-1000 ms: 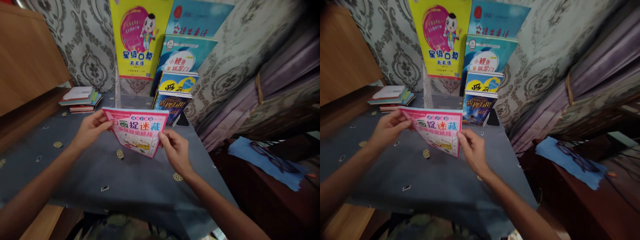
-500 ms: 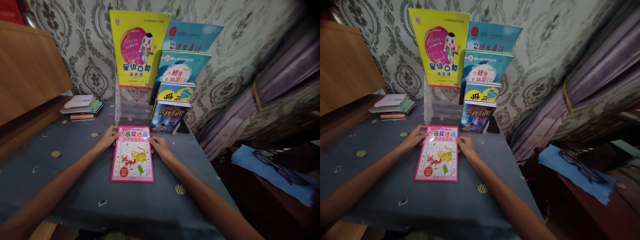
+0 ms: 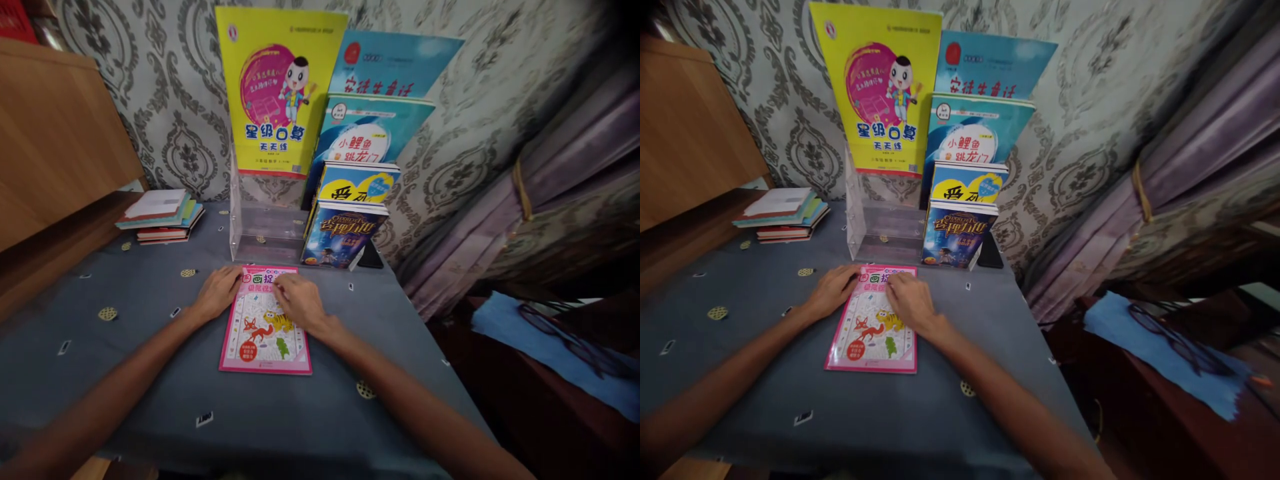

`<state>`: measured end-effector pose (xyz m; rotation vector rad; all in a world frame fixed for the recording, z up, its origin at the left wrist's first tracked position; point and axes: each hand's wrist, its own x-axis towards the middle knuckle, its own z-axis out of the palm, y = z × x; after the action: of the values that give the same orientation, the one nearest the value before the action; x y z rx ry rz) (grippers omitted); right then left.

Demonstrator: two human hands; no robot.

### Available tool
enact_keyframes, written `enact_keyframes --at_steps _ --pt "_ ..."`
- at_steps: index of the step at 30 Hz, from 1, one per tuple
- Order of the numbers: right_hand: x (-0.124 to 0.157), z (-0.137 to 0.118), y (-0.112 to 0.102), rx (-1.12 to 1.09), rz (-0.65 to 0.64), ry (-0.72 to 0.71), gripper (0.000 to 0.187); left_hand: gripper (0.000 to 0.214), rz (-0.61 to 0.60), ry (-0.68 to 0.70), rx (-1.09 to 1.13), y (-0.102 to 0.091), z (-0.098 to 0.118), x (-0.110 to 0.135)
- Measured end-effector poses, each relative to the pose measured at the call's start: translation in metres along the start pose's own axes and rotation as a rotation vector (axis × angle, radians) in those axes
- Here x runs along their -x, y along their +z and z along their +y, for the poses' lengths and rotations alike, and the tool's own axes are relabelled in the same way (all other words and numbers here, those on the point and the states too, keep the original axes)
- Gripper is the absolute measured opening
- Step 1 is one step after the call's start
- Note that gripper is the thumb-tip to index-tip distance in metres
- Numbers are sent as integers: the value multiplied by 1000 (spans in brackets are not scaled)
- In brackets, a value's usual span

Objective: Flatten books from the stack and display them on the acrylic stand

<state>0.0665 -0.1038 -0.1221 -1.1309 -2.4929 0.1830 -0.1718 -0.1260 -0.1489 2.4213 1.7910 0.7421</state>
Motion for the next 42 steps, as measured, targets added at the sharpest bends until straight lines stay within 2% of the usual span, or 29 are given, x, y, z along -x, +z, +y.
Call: enact_keyframes --at_steps 2,4,8,12,20,27,34,38,42 --pt "-15 -15 12 -50 -20 -164 28 21 -15 -1 -12 1 -1 1" --pt "-30 -28 26 -118 -27 -234 39 22 -18 2 -17 2 -3 2" --pt "-51 -40 46 -185 -51 -211 47 31 -17 18 -2 3 -8 3" --pt "-52 -35 48 -183 -83 -194 43 30 -2 24 8 4 -10 3" --pt "-29 -6 34 -125 -122 -103 41 29 -5 5 -20 1 -7 4" --pt "-1 44 18 -110 -85 -41 40 29 -18 -17 3 3 -9 5" --pt "4 84 18 -346 34 63 41 28 -30 21 -43 0 -5 1" --pt "1 91 18 -500 55 72 42 28 -35 109 -106 4 8 -10" --pt "2 91 16 -549 50 77 45 32 -81 205 -53 19 25 -27"
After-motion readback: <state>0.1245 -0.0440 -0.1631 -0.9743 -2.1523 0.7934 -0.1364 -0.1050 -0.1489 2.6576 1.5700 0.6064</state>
